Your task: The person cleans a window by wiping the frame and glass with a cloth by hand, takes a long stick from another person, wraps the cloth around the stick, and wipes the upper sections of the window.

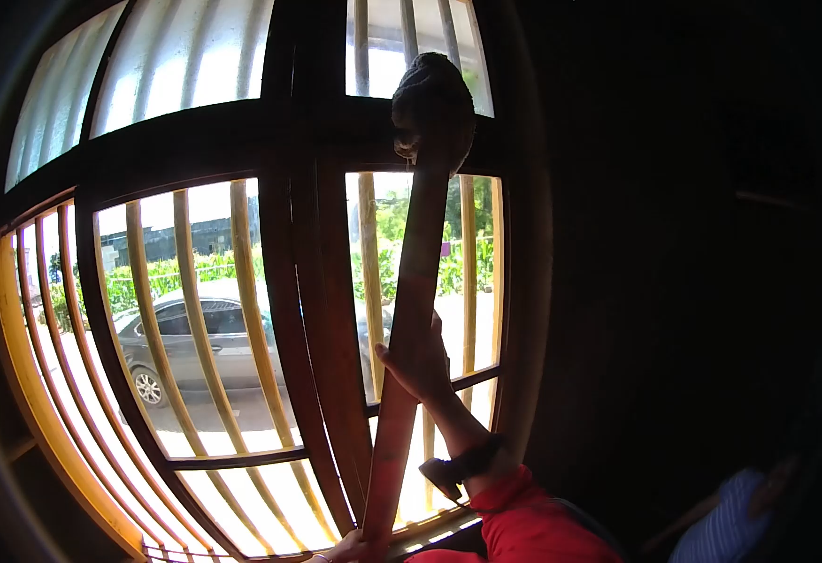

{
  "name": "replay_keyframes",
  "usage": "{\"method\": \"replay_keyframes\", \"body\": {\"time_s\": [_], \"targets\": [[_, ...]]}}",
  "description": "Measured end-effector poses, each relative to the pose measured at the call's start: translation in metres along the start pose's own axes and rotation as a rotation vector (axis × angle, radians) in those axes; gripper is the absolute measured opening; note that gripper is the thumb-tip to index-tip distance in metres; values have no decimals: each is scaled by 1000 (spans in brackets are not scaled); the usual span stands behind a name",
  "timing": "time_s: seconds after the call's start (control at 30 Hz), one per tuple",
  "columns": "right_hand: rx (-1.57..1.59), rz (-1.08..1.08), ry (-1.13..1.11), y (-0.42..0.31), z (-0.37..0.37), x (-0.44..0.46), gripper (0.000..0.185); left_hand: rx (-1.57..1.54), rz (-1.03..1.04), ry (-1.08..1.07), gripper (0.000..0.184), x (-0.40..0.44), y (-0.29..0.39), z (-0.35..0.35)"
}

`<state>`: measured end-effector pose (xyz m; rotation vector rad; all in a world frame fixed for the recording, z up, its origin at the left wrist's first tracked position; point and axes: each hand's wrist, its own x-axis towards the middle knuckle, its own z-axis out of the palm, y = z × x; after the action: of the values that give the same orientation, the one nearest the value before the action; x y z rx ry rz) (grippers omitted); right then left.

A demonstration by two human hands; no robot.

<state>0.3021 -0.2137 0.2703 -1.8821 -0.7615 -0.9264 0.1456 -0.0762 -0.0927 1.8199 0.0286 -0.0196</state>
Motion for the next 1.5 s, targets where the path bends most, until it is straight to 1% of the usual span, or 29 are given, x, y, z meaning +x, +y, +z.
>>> {"method": "replay_keyframes", "body": {"time_s": [0.07, 0.17, 0.2, 0.23, 0.3, 0.37, 0.4, 0.5, 0.6, 0.7, 0.73, 0.77, 0.83, 0.9, 0.93, 1.03, 1.1, 1.13, 1.17, 1.23, 1.3, 1.33, 1.4, 1.43, 1.47, 1.5], "targets": [[21, -98, 157, -1, 3, 17, 76, 4, -11, -9, 38, -4, -3, 0], [185, -223, 219, -10, 4, 16, 74, 4, -12, -20, 38, 0, -3, 2], [343, -176, 205, -10, 10, 10, 72, 9, -12, -22, 38, 3, -2, 4], [359, -234, 231, -12, 13, 0, 70, 12, -13, -24, 38, 5, 0, 5], [385, -215, 245, -20, 22, -14, 74, 20, -18, -38, 39, 9, 0, 7], [469, -108, 212, -26, 27, -28, 78, 27, -26, -51, 39, 12, -2, 9], [433, -100, 205, -27, 27, -35, 81, 29, -34, -55, 39, 12, -3, 9], [429, -177, 232, -16, 31, -40, 72, 32, -55, -69, 40, 12, -18, 13], [338, -165, 181, -3, 24, -14, 77, 39, -64, -68, 40, 12, -36, 10], [255, -180, 190, 0, 14, 34, 72, 75, -37, -45, 41, 27, -42, -1], [313, -157, 247, 0, 13, 51, 66, 95, -23, -26, 41, 37, -38, -8], [372, -133, 303, 2, 14, 69, 61, 117, -7, -9, 41, 46, -28, -16], [375, -169, 295, 15, 10, 111, 61, 151, 21, 13, 43, 60, 2, -28], [346, -177, 361, 9, -2, 124, 60, 188, 55, 20, 45, 63, 34, -39], [323, -227, 390, 10, -1, 126, 59, 213, 28, 48, 45, 58, 47, -41], [237, -93, 333, 15, 8, 98, 60, 291, 51, -6, 42, 43, 30, -37], [152, -4, 281, 14, 11, 56, 61, 256, 57, -66, 40, 26, -18, -28], [147, -27, 275, 13, 12, 33, 61, 210, 39, -87, 40, 13, -40, -21], [139, -49, 268, 11, 11, 11, 61, 171, 19, -105, 41, 6, -48, -13], [160, -102, 268, 14, 6, 0, 59, 117, -3, -128, 42, -4, -52, -3], [218, -161, 276, 16, -2, 7, 55, 105, 15, -129, 43, -3, -40, 1], [155, -92, 201, 31, 1, 26, 54, 107, 37, -122, 44, 2, -31, 1], [227, -126, 283, 23, -15, 58, 65, 130, 85, -119, 45, 17, -1, -2], [173, -174, 323, 27, -22, 81, 67, 125, 56, -155, 46, 30, 23, -6], [172, -55, 298, 20, -35, 102, 69, 121, 26, -190, 46, 43, 46, -9], [177, -89, 315, 24, -45, 123, 70, 120, -2, -224, 46, 56, 61, -12]]}}
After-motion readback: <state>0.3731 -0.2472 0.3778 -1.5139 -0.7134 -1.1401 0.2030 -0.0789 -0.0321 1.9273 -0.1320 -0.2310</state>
